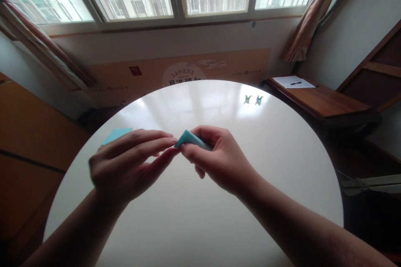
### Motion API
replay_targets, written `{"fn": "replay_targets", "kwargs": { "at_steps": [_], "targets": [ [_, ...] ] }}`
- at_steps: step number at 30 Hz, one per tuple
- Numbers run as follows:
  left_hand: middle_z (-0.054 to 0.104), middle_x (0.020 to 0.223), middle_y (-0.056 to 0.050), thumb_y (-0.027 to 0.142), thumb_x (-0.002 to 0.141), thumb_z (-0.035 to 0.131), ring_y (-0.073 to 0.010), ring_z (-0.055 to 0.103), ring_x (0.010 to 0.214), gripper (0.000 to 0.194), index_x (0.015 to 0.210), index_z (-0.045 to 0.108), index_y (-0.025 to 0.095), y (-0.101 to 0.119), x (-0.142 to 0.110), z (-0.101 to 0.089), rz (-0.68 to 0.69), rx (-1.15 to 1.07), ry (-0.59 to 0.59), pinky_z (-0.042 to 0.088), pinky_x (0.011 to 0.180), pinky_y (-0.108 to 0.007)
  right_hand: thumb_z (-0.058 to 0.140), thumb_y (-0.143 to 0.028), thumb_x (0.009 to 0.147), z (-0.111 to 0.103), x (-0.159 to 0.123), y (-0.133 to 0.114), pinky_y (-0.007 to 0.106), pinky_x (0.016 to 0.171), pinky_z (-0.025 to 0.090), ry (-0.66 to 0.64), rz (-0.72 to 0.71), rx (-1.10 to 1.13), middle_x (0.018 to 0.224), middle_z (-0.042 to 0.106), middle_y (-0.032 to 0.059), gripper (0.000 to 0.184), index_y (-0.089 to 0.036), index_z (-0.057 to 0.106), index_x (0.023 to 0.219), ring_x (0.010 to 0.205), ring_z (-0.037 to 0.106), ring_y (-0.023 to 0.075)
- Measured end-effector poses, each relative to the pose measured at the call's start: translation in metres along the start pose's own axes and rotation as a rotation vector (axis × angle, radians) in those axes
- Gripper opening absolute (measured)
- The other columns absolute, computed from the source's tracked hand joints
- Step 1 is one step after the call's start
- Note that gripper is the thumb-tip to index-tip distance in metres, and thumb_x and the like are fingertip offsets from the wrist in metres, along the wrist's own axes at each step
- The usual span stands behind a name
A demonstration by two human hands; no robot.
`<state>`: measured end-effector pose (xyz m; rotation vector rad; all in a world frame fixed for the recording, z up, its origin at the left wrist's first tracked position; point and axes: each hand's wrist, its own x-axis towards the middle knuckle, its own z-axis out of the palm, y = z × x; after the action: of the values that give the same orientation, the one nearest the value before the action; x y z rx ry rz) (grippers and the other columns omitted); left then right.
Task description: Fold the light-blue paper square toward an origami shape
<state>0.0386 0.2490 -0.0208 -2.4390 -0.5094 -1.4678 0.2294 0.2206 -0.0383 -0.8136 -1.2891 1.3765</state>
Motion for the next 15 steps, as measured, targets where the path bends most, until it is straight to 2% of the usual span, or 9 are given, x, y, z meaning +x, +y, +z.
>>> {"fn": "replay_targets", "kwargs": {
  "at_steps": [2,4,10,15],
  "targets": [
    [0.076,0.088,-0.002,0.015,0.08,0.081,-0.0118,0.07,0.068,0.017,0.094,0.074,0.021,0.001,-0.001,0.001,-0.085,-0.048,0.003,0.059,0.06,-0.022,0.074,-0.026,0.084,0.001,0.001,0.0,0.018,0.042,0.043,0.013,0.002,0.022,0.066,0.057,-0.0018,0.015,-0.017,0.066,0.075,0.053,0.053,0.0091],
    [0.075,0.088,-0.001,0.016,0.081,0.08,-0.0095,0.066,0.063,0.015,0.093,0.075,0.021,0.001,-0.002,0.002,-0.226,-0.155,-0.008,0.057,0.053,-0.019,0.074,-0.026,0.084,0.001,0.002,0.0,0.019,0.042,0.043,0.045,0.003,0.044,0.065,0.056,-0.002,0.015,-0.017,0.066,0.075,0.052,0.053,0.0091],
    [0.071,0.081,-0.002,0.019,0.08,0.079,-0.011,0.062,0.059,0.007,0.087,0.076,0.018,0.007,-0.003,0.011,-0.77,-0.618,-0.089,0.05,0.04,-0.017,0.075,-0.028,0.083,0.0,0.004,0.001,0.02,0.042,0.046,0.117,-0.03,0.027,0.064,0.058,-0.0013,0.018,-0.016,0.067,0.073,0.05,0.054,0.0101],
    [0.065,0.063,0.0,0.021,0.079,0.08,-0.0111,0.058,0.055,0.006,0.082,0.076,0.017,0.012,-0.005,0.019,-1.015,-0.828,-0.105,0.048,0.038,-0.015,0.073,-0.028,0.086,0.0,0.002,0.006,0.02,0.044,0.048,0.106,-0.064,-0.031,0.066,0.058,-0.0017,0.016,-0.017,0.069,0.076,0.053,0.057,0.0103]
  ]
}}
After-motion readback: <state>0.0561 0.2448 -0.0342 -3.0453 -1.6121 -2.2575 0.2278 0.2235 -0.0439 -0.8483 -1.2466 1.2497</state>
